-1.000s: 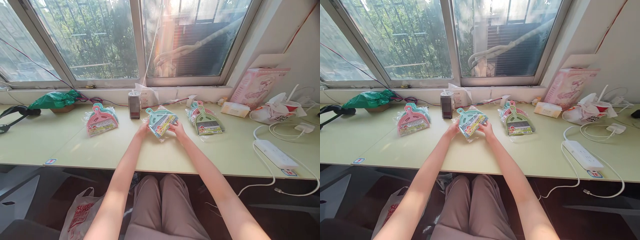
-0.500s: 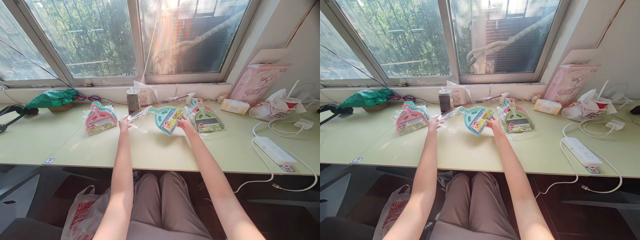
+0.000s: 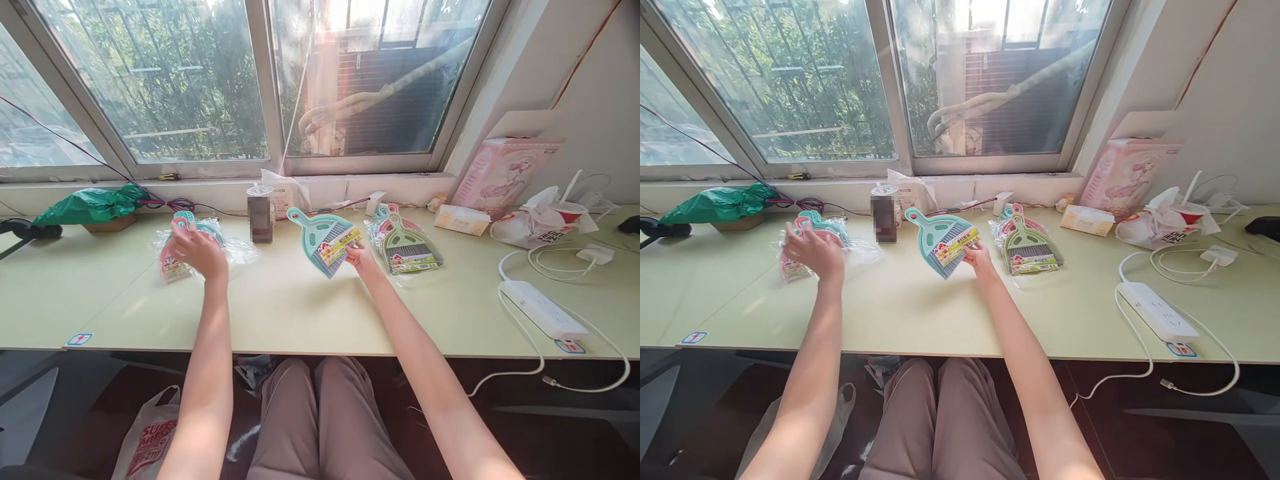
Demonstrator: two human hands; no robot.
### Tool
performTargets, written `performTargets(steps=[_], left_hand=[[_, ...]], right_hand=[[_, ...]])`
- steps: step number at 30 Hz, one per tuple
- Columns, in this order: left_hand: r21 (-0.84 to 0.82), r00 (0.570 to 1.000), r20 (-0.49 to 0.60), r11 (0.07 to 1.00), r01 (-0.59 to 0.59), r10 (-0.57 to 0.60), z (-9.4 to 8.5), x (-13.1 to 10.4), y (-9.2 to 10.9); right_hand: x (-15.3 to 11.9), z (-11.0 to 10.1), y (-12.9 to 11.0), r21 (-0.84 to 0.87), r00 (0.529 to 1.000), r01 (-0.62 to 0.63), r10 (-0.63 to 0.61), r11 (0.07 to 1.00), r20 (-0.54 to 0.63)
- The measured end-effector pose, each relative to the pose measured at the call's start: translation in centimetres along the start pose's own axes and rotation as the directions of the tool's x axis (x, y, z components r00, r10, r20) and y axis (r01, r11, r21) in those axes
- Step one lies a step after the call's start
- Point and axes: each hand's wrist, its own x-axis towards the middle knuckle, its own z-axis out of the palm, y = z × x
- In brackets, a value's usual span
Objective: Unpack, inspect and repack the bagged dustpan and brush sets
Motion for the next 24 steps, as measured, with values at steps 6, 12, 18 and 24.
performTargets(steps=[6, 12, 18, 24], left_hand=[[-0.498, 0.653, 0.757, 0.647, 0.577, 0.001, 9.5, -8.7, 8.8], [-0.585, 0.77, 0.636, 0.616, 0.527, -0.056, 10.9, -10.7, 8.4], [-0.522, 0.859, 0.5, 0.754, 0.398, -0.108, 8.2, -10.0, 7.3], [-0.488, 0.883, 0.468, 0.843, 0.224, 0.036, 7.2, -11.7, 8.9]], right_hand=[[0.0, 0.3, 1.0, 0.006, 0.999, 0.031, -0.031, 1.0, -0.013], [0.8, 0.0, 1.8, -0.151, 0.999, -0.048, 0.045, 0.987, -0.025], [0.0, 0.1, 2.5, -0.685, 0.953, -0.027, -0.189, 0.728, -0.238], [-1.5, 1.2, 1.3, -0.882, 0.833, 0.244, -0.553, 0.403, -0.022]])
